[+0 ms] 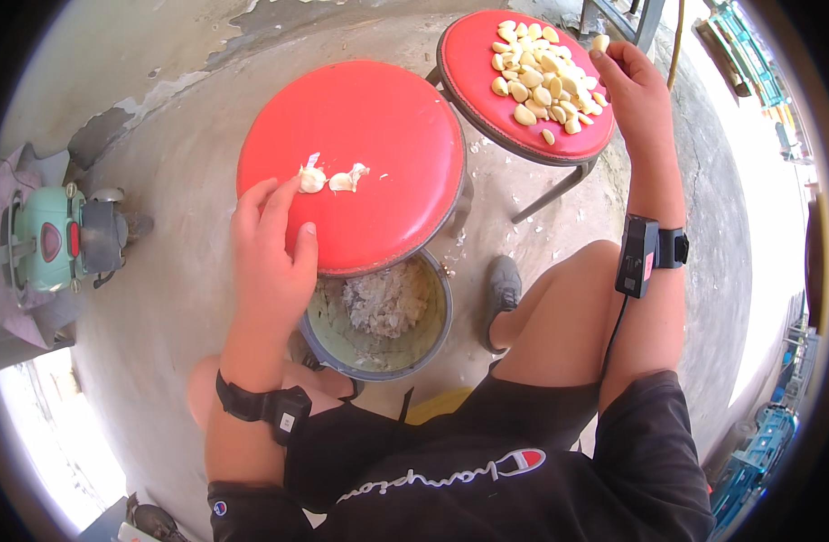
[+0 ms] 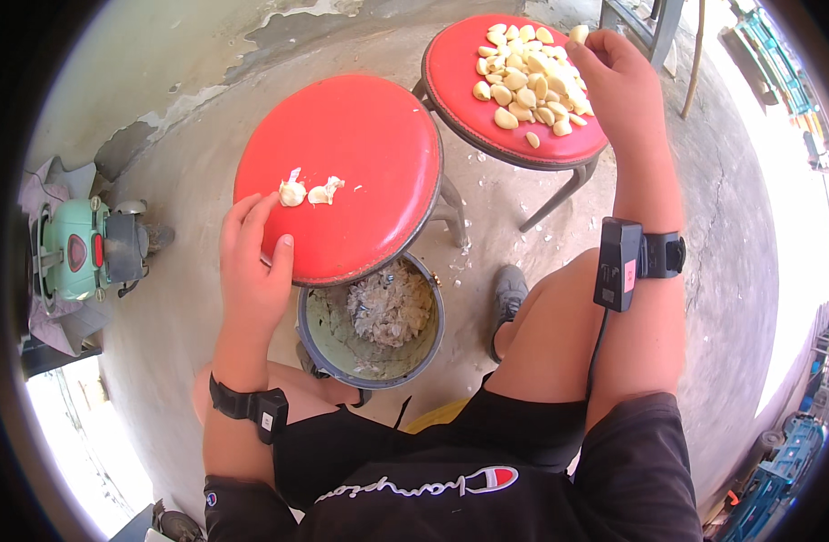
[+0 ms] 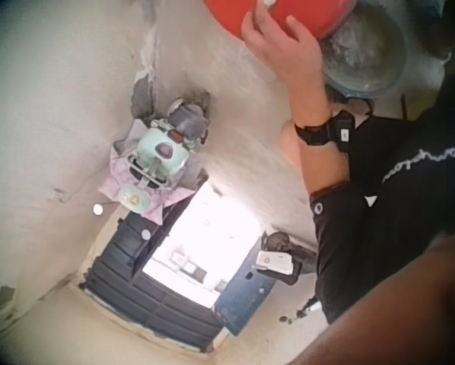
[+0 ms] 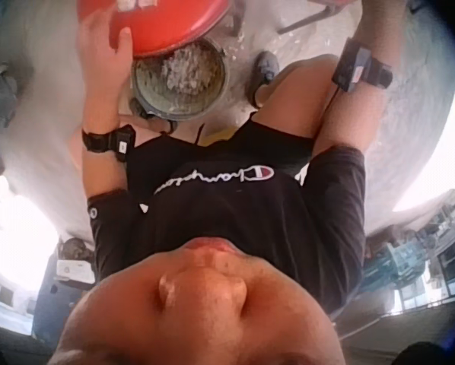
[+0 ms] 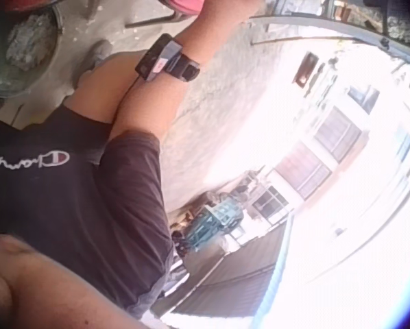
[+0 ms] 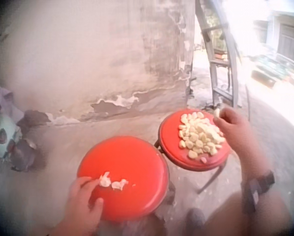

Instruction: The person peels individual garlic cloves by hand, placing the peeled cloves on a red stool and discarding the skins into a plastic bucket.

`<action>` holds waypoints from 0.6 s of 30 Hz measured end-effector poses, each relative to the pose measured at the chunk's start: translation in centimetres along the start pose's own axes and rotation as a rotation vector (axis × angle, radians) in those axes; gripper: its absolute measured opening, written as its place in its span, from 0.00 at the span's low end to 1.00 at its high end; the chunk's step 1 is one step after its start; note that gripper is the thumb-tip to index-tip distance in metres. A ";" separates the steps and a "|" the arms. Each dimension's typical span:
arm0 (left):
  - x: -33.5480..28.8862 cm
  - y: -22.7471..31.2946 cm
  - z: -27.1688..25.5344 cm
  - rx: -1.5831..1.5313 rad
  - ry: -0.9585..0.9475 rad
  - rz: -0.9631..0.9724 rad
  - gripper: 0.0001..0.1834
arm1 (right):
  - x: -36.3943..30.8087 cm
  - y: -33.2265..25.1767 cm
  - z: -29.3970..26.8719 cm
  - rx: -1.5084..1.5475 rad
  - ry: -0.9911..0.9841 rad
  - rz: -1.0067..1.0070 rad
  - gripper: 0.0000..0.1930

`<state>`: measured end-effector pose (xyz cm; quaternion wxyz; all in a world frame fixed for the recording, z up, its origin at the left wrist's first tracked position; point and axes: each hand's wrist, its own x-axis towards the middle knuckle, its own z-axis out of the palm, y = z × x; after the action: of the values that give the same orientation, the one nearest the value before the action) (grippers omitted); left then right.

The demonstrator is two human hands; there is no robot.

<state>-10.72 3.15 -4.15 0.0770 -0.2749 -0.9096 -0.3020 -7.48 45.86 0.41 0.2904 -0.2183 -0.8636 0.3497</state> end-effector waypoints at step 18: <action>3.5 -1.2 1.1 0.111 -0.023 -0.022 0.16 | 2.1 3.8 1.5 -0.445 -0.159 -0.088 0.17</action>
<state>-14.29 4.60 -4.53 0.0784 -0.2633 -0.9288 -0.2487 -9.34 48.85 -2.49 0.1813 -0.2108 -0.9482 0.1539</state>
